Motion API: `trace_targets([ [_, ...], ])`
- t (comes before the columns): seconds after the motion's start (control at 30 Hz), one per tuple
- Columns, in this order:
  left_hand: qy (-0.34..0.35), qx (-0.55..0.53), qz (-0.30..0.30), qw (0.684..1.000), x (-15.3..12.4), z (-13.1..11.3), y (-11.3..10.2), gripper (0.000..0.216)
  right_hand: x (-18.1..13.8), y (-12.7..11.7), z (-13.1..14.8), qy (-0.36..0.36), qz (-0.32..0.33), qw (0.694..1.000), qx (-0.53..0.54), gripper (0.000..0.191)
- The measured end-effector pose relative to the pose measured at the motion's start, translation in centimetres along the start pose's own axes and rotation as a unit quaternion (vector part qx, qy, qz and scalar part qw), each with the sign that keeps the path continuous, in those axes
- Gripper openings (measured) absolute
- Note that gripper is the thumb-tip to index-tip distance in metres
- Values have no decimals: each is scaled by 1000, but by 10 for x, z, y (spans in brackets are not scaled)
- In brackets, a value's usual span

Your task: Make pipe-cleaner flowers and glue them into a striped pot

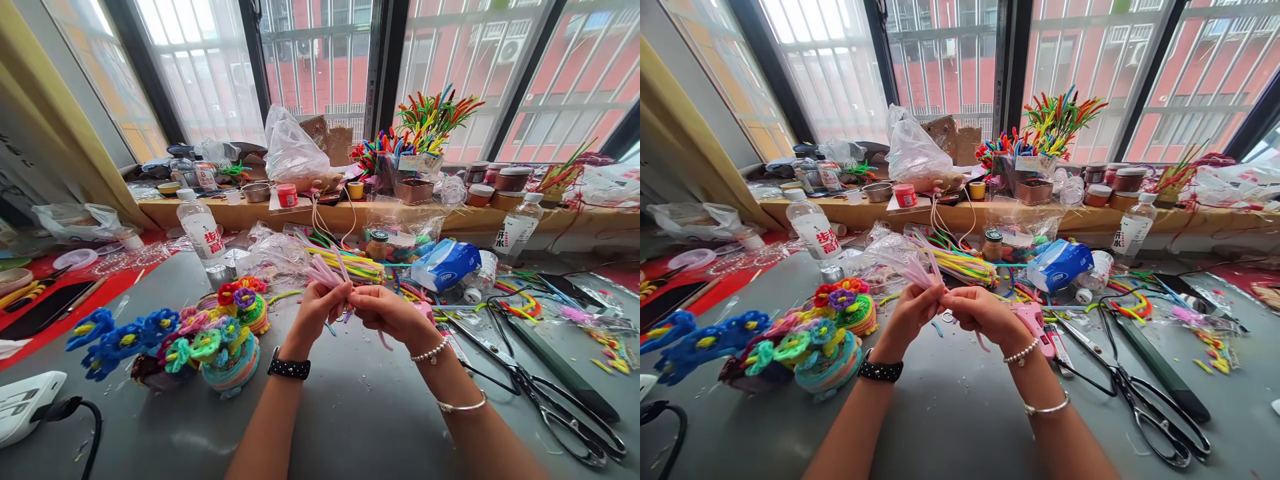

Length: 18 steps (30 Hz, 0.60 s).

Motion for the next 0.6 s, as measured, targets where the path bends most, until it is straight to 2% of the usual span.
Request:
trace_targets([
  [0.1, -1, 23, -15, 1000, 1, -2, 0, 46, -1, 2, 4, -12, -72, 993, -90, 26],
  [0.2, -14, 39, -54, 998, 3, -2, 0, 43, 0, 2, 7, -42, -146, 971, -185, 28],
  [0.27, -25, 45, -80, 995, 4, 0, 1, 41, 2, 3, 7, -74, -188, 947, -251, 29],
  [0.37, -25, 55, -109, 992, 5, 4, 0, 43, 6, 6, 5, -107, -273, 895, -336, 27],
  [0.47, -28, 46, -134, 989, 6, 5, -1, 43, 9, 12, 3, -119, -361, 854, -355, 26],
  [0.6, -21, 10, -166, 986, 8, 4, -2, 37, 10, 18, 2, -136, -392, 853, -316, 28],
])
Point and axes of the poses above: each hand's wrist, its own x-axis towards the middle knuckle, its own y-axis out of the palm, z = x × y, the point moved 1 cm from there along x, towards the middle knuckle, and after that the axes turned 12 degrees about y, right-handed, at the moved point
